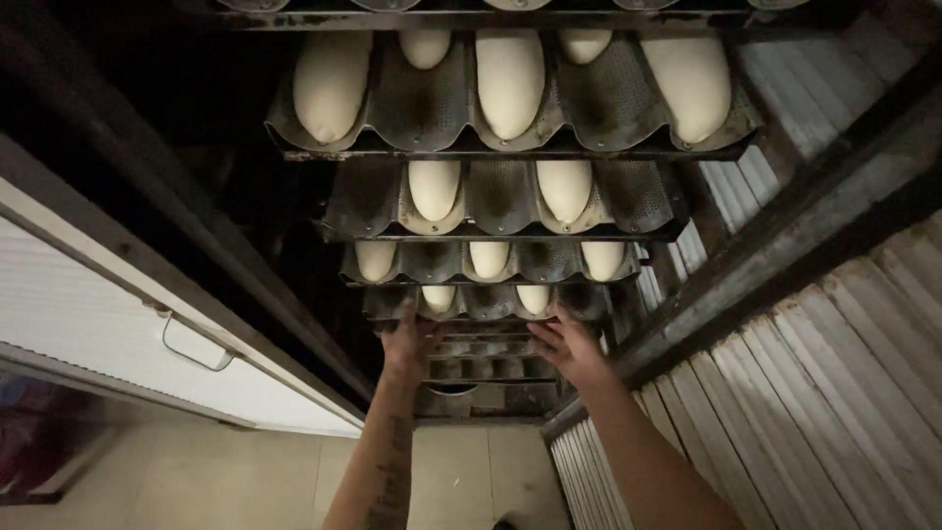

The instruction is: The recorder retrieves trays of bread dough from a proofer rack and uses a scoring blade to score the surface of each loaf before placing them back.

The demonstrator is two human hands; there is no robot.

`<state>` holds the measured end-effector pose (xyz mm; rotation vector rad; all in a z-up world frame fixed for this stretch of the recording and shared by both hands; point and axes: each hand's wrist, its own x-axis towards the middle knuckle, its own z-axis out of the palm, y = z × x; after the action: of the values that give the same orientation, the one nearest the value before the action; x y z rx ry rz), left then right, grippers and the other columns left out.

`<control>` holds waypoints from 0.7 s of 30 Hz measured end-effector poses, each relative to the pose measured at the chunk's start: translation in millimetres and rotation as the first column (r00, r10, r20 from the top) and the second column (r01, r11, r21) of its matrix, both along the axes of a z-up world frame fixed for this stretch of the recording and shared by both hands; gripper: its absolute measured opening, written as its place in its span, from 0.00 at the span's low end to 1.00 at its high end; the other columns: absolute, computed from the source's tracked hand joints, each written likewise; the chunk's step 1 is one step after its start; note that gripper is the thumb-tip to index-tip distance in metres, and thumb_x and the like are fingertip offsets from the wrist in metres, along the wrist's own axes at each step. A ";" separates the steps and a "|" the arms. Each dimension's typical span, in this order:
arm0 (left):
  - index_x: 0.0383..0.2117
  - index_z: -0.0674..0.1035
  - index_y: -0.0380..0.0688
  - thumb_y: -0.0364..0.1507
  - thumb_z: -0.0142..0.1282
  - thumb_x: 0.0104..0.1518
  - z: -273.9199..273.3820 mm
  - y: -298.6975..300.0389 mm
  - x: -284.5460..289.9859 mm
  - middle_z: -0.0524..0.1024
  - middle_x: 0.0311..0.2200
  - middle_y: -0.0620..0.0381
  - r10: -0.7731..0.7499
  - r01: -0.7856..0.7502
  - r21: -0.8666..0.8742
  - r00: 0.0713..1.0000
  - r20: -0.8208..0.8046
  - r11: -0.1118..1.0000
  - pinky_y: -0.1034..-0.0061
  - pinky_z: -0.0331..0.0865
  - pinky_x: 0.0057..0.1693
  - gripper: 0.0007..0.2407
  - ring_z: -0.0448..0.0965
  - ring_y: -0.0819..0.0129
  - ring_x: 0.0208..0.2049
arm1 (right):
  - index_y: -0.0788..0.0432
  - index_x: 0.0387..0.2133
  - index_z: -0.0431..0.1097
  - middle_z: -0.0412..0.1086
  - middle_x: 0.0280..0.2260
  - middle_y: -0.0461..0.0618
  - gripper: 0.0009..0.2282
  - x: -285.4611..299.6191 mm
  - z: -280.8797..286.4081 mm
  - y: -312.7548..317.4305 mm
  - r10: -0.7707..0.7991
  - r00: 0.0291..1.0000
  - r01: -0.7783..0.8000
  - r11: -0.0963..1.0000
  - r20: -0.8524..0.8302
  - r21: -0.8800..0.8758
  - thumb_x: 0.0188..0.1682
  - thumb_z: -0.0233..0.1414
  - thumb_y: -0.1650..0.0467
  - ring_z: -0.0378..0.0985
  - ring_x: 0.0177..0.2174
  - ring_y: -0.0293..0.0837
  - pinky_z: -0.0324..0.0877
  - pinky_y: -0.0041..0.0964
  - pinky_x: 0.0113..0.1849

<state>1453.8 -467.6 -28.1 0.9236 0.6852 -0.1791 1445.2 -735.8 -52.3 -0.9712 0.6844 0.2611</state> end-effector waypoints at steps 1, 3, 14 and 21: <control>0.64 0.46 0.33 0.41 0.54 0.60 24.9 -4.0 -8.1 0.65 0.51 0.36 0.017 -0.015 -0.033 0.998 0.055 0.999 0.50 0.73 0.57 0.36 0.75 0.50 0.47 | 0.69 0.65 0.39 0.44 0.63 0.65 0.38 -1.3 3.4 -0.2 -0.003 1.000 0.003 1.000 0.011 0.004 0.50 0.53 0.59 0.67 0.54 0.57 0.74 0.48 0.45; 0.65 0.42 0.35 0.43 0.56 0.58 26.7 -5.8 -4.2 0.62 0.55 0.35 0.006 -0.006 0.004 1.000 0.018 1.000 0.50 0.71 0.60 0.39 0.73 0.50 0.51 | 0.69 0.65 0.39 0.44 0.62 0.66 0.38 -2.1 5.0 -2.6 0.014 1.000 -0.014 1.000 0.022 0.002 0.50 0.54 0.60 0.66 0.54 0.58 0.74 0.50 0.46; 0.57 0.60 0.35 0.36 0.55 0.62 -7.8 -0.7 -22.7 0.69 0.40 0.48 0.000 -0.012 0.065 0.982 0.188 0.998 0.46 0.72 0.57 0.24 0.79 0.55 0.36 | 0.72 0.64 0.34 0.40 0.61 0.72 0.36 -29.1 7.8 3.4 0.074 0.990 -0.069 0.997 0.123 -0.045 0.56 0.47 0.58 0.63 0.56 0.59 0.75 0.44 0.38; 0.56 0.63 0.26 0.41 0.60 0.56 -11.1 9.6 -78.0 0.68 0.48 0.28 0.048 -0.063 0.196 0.996 0.080 0.979 0.47 0.70 0.56 0.31 0.77 0.42 0.44 | 0.67 0.64 0.44 0.63 0.52 0.63 0.37 -80.1 -3.6 13.2 0.083 0.997 -0.084 0.990 -0.010 -0.110 0.52 0.48 0.52 0.65 0.37 0.48 0.64 0.38 0.31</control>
<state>1375.8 -458.1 -39.2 1.0949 0.6672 -0.0261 1365.1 -722.6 -55.9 -1.1071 0.6694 0.3017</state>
